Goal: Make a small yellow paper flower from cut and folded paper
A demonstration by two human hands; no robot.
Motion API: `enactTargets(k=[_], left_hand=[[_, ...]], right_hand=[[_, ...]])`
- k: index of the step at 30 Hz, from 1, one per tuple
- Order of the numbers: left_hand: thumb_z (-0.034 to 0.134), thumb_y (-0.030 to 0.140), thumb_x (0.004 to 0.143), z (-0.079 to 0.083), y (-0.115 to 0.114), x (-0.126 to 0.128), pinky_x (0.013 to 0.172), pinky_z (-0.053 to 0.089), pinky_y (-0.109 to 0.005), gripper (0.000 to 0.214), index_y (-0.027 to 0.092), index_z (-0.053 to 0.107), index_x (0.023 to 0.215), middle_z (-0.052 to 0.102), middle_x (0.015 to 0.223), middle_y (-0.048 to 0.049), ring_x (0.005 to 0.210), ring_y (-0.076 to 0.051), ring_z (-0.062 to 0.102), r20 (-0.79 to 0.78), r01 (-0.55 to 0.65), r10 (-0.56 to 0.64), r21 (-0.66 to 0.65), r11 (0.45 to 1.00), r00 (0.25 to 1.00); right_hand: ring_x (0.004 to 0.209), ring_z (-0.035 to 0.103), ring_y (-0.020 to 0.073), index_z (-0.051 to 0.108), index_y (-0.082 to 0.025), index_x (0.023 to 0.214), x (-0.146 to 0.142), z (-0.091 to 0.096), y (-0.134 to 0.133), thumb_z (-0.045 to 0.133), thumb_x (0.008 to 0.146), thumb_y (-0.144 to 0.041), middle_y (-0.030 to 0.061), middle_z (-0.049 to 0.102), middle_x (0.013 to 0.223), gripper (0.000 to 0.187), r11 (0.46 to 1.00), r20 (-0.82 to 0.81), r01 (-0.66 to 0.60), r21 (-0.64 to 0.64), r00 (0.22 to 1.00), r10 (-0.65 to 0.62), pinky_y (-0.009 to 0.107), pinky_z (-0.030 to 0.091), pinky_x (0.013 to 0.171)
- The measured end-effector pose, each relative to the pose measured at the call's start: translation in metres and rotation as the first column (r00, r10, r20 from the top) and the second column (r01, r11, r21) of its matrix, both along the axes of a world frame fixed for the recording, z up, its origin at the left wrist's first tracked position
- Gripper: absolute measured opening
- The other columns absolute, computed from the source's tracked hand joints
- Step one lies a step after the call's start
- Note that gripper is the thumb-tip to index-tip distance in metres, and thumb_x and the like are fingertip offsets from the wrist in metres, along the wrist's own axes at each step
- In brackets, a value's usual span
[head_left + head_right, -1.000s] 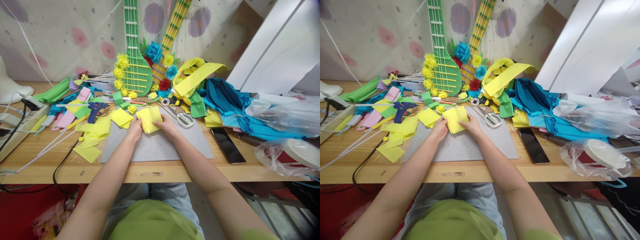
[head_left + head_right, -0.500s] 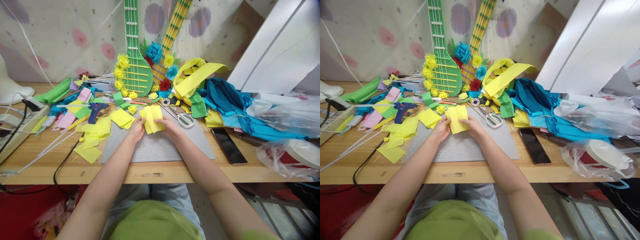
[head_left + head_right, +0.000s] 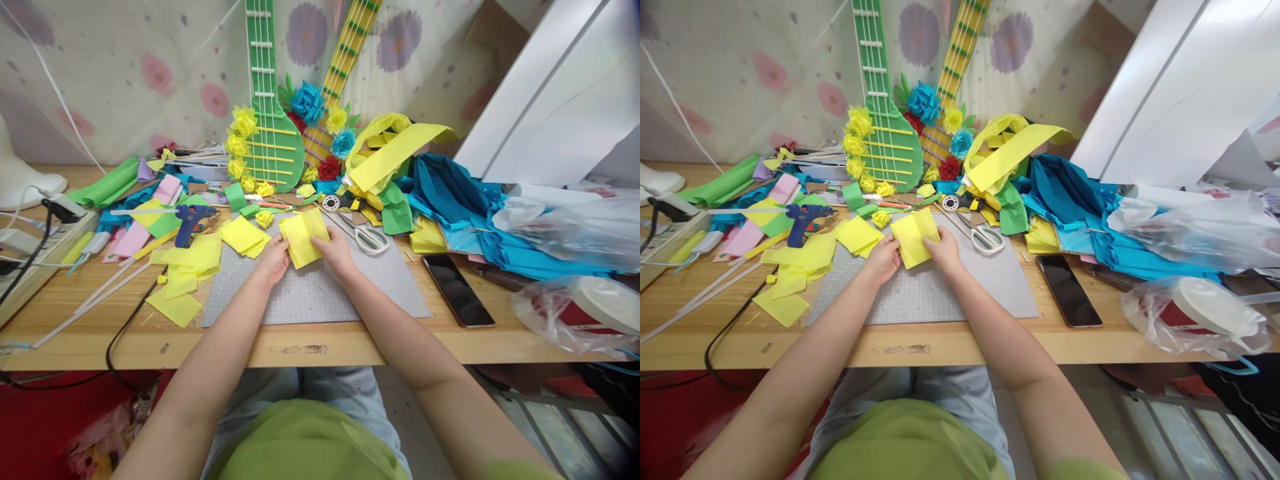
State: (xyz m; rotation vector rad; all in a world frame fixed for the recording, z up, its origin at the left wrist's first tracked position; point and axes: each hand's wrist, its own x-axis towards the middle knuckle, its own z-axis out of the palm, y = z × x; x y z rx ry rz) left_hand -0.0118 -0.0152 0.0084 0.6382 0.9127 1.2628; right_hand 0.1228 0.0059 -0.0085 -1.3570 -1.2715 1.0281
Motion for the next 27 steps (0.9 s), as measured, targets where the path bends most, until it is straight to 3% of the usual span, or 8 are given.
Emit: enactTargets(k=[11,17,21,23,27], left_hand=[[0.05,0.013,0.074,-0.0031,0.0032,-0.0002,0.082,0.05,-0.03,0.022,0.014,0.061,0.093,0.069,0.083,-0.0057,0.083,-0.015,0.065,0.015,0.004,-0.004,-0.027,1.0,1.0],[0.045,0.037,0.081,0.0023,0.0023,-0.0003,0.081,0.05,-0.033,0.028,0.015,0.06,0.09,0.068,0.081,-0.0074,0.084,-0.018,0.064,0.059,-0.036,0.042,-0.099,0.994,0.997],[0.061,0.021,0.071,-0.0015,-0.0001,0.0035,0.082,0.049,-0.032,0.018,0.014,0.059,0.087,0.069,0.08,-0.0054,0.082,-0.017,0.064,-0.044,-0.081,0.08,-0.024,0.996,0.996],[0.061,0.013,0.069,-0.0039,-0.0004,0.0052,0.082,0.049,-0.032,0.017,0.014,0.058,0.085,0.069,0.077,-0.004,0.08,-0.016,0.064,-0.071,-0.119,0.117,-0.021,0.993,0.991],[0.058,0.012,0.07,-0.0053,0.0007,0.0059,0.08,0.049,-0.032,0.014,0.014,0.058,0.084,0.068,0.075,-0.0032,0.08,-0.016,0.064,-0.089,-0.135,0.131,-0.037,0.99,0.987]], right_hand=[[0.058,0.044,0.0108,0.044,-0.019,0.064,-0.001,0.003,-0.0028,0.057,0.056,-0.033,-0.0042,0.048,0.062,0.02,1.0,0.007,-0.016,0.004,1.0,0.016,0.024,0.035,0.054],[0.058,0.042,0.0112,0.043,-0.02,0.063,-0.003,0.0037,-0.0039,0.055,0.057,-0.032,-0.0041,0.046,0.061,0.018,1.0,0.073,0.015,0.016,0.997,-0.016,0.025,0.033,0.054],[0.057,0.04,0.0106,0.042,-0.02,0.062,-0.0042,0.001,-0.003,0.055,0.058,-0.032,-0.0045,0.045,0.06,0.018,0.999,0.127,0.034,0.029,0.991,-0.037,0.024,0.032,0.054],[0.056,0.04,0.0103,0.042,-0.02,0.061,-0.0045,0.001,-0.0032,0.055,0.058,-0.032,-0.0045,0.044,0.06,0.018,0.999,0.14,0.034,0.022,0.99,-0.037,0.024,0.031,0.053],[0.057,0.04,0.0104,0.041,-0.02,0.06,-0.005,0.0028,-0.0049,0.055,0.058,-0.032,-0.0045,0.044,0.059,0.018,0.999,0.126,0.023,0.029,0.992,-0.027,0.024,0.032,0.053]])
